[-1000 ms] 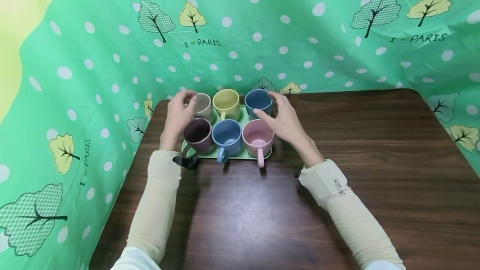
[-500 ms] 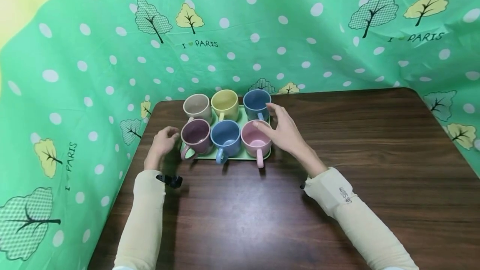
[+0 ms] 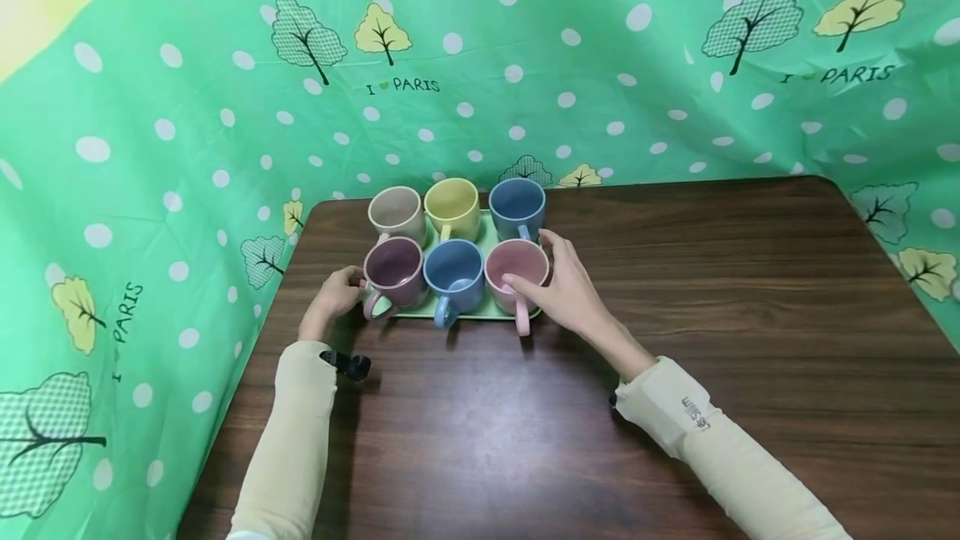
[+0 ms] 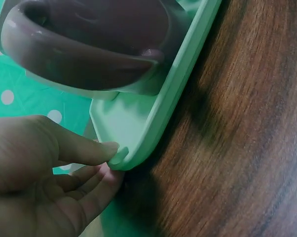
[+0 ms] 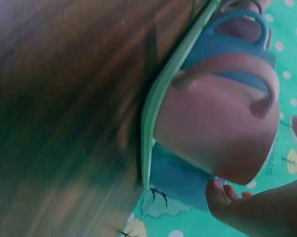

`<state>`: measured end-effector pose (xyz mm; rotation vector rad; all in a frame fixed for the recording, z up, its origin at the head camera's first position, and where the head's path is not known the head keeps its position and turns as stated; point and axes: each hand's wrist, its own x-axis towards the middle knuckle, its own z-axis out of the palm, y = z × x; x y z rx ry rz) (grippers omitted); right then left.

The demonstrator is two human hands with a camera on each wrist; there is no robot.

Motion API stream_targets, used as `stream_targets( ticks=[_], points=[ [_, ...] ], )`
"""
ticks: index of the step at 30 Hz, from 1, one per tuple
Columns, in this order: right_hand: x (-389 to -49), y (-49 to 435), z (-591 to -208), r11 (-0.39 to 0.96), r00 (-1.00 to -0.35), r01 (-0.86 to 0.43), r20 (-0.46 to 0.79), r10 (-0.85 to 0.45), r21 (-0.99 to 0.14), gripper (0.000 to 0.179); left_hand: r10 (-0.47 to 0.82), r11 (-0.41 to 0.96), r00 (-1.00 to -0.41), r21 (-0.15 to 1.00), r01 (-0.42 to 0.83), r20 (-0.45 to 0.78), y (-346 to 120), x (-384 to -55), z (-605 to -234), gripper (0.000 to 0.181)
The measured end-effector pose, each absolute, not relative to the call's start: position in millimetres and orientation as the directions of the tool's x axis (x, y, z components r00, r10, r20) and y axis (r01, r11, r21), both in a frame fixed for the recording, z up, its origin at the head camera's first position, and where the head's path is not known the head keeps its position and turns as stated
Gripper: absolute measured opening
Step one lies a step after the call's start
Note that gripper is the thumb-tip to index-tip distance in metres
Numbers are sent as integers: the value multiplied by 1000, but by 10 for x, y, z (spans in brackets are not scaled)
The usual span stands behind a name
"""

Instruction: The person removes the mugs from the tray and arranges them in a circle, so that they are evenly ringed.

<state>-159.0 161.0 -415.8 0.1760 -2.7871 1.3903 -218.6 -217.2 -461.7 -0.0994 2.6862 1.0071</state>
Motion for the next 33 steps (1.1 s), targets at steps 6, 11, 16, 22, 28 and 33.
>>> stream_targets(
  ticks=[6, 11, 16, 22, 28, 33],
  points=[
    [-1519, 1539, -4223, 596, -995, -101, 69, -77, -797, 102, 25, 728, -961, 664, -170, -274, -2184, -2189, -4654, 39],
    [-1490, 1490, -4242, 600, -996, -83, 57, -62, -796, 111, 12, 708, -962, 682, -186, -274, -2174, -2178, -4656, 39],
    [-1489, 1469, -4262, 604, -997, -74, 50, -56, -793, 113, 11, 693, -962, 695, -190, -275, -2163, -2173, -4653, 41],
    [-1492, 1470, -4289, 604, -997, -82, 54, -63, -793, 112, 10, 694, -960, 694, -194, -279, -2162, -2170, -4647, 41],
    [-1501, 1476, -4306, 605, -994, -110, 95, -57, -789, 105, 6, 694, -961, 693, -195, -276, -2158, -2176, -4642, 42],
    [-1517, 1483, -4319, 622, -991, -125, 127, -42, -773, 103, 10, 685, -956, 698, -206, -292, -2159, -2191, -4650, 42]
  ],
)
